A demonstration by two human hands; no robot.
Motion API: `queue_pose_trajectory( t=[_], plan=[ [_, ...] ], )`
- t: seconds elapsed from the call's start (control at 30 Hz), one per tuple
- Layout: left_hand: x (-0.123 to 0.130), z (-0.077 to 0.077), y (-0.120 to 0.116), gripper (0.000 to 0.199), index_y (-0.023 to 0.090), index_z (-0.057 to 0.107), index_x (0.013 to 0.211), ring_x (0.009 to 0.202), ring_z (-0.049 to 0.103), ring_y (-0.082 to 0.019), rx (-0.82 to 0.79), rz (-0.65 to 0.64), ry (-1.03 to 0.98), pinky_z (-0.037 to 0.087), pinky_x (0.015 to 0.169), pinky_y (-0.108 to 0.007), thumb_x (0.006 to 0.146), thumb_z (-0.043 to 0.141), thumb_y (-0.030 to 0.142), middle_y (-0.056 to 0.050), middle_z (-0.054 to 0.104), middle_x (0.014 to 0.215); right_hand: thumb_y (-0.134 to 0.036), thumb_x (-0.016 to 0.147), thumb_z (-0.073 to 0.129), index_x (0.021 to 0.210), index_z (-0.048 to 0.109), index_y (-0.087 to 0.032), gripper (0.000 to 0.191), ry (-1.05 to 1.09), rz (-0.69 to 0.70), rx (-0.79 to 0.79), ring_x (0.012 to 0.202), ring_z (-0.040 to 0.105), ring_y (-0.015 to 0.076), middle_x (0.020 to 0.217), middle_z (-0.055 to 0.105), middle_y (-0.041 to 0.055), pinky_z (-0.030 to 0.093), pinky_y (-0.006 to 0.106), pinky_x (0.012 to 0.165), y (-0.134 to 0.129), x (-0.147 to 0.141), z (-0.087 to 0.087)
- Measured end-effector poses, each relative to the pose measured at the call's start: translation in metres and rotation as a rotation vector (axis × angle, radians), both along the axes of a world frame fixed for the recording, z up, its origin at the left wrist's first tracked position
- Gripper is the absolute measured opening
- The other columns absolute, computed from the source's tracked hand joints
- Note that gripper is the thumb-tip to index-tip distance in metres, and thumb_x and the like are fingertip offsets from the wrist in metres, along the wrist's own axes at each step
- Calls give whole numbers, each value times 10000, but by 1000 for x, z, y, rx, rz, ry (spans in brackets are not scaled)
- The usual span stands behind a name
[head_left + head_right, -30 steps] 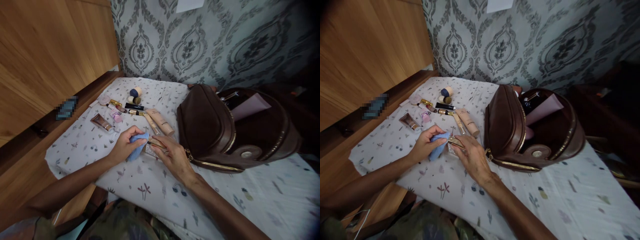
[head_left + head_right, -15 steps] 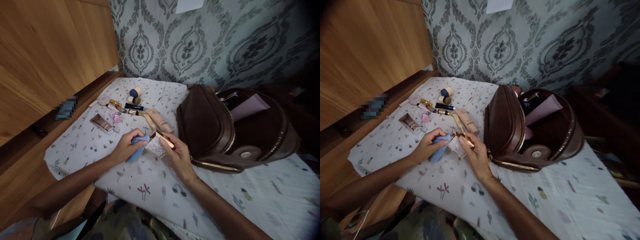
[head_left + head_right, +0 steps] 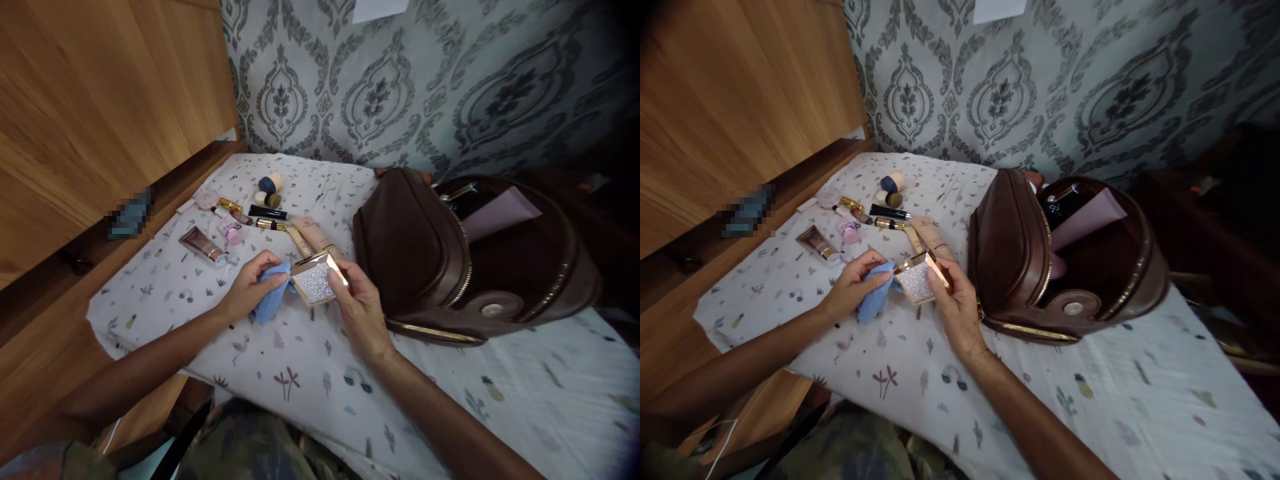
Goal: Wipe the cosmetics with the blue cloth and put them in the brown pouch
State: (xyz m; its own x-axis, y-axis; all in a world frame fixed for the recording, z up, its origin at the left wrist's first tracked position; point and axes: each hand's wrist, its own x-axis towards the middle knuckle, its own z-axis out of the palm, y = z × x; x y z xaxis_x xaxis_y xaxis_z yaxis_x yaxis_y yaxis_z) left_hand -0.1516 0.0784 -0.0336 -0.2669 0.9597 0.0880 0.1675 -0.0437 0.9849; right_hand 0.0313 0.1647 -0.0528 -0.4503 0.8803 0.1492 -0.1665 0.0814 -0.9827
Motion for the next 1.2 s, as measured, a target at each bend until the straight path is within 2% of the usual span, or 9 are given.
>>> queue_pose_trajectory(
  t=[0.17, 0.3, 0.4, 0.57, 0.7, 0.8, 1.0, 1.1, 1.2],
  plan=[
    [-4, 1, 1, 247, 185, 573, 870, 714, 515, -124, 87, 78, 52, 409, 671, -232, 826, 687, 399, 27, 573, 778, -542, 815, 734, 981, 623, -249, 354, 23, 123, 20, 834, 657, 188, 928, 718, 13, 531, 316, 768, 2, -1, 1],
    [-5, 4, 2, 194, 184, 598, 868, 712, 521, -123, 128, 106, 125, 416, 670, -231, 834, 678, 357, 27, 582, 776, -479, 762, 797, 981, 636, -237, 364, -68, 120, 116, 745, 637, 172, 811, 703, -6, 513, 293, 704, 5, 0, 3],
    [-6, 5, 1, 181, 182, 618, 873, 706, 519, -122, 140, 115, 174, 418, 665, -229, 835, 678, 349, 26, 589, 772, -423, 730, 822, 1054, 666, -229, 409, -151, 149, 141, 738, 629, 166, 867, 716, 7, 498, 273, 646, 4, 1, 4],
    [-6, 2, 0, 194, 181, 635, 892, 740, 540, -137, 135, 73, 218, 436, 694, -236, 854, 670, 368, 14, 606, 799, -400, 715, 826, 1035, 668, -243, 390, -98, 170, 52, 815, 657, 184, 917, 718, 12, 530, 285, 676, 4, 2, 2],
    [-6, 2, -1, 200, 183, 637, 916, 782, 555, -144, 105, 37, 237, 447, 742, -244, 871, 661, 377, 11, 611, 828, -410, 706, 834, 1056, 649, -259, 424, 33, 134, -85, 765, 656, 168, 907, 713, -2, 538, 282, 658, 5, 0, 0],
    [-6, 3, 0, 211, 185, 636, 914, 787, 567, -139, 84, 32, 193, 455, 744, -236, 872, 663, 389, 12, 614, 830, -378, 701, 841, 1031, 643, -262, 403, 89, 95, -85, 767, 650, 162, 875, 695, -18, 551, 287, 675, 6, -1, 1],
    [-4, 0, 3, 394, 196, 608, 927, 641, 628, -133, -81, 33, -194, 483, 562, -213, 783, 742, 537, 13, 655, 771, -334, 785, 796, 1059, 650, -267, 318, 90, 65, 93, 906, 676, 181, 982, 708, -2, 572, 322, 812, 3, 0, -1],
    [-5, -1, 6, 507, 199, 589, 916, 576, 644, -137, -120, 72, -388, 490, 497, -214, 654, 842, 553, 17, 677, 765, -305, 828, 768, 1114, 680, -268, 302, 52, 57, 329, 971, 688, 202, 1024, 726, 24, 572, 338, 862, 2, 2, -5],
    [-7, 0, 8, 538, 195, 595, 896, 558, 623, -109, -95, 165, -472, 504, 515, -201, 567, 913, 478, 28, 684, 750, -229, 883, 708, 1116, 732, -289, 241, -17, 81, 568, 1099, 676, 215, 1149, 719, 51, 544, 373, 969, 0, 4, -8]
  ],
)
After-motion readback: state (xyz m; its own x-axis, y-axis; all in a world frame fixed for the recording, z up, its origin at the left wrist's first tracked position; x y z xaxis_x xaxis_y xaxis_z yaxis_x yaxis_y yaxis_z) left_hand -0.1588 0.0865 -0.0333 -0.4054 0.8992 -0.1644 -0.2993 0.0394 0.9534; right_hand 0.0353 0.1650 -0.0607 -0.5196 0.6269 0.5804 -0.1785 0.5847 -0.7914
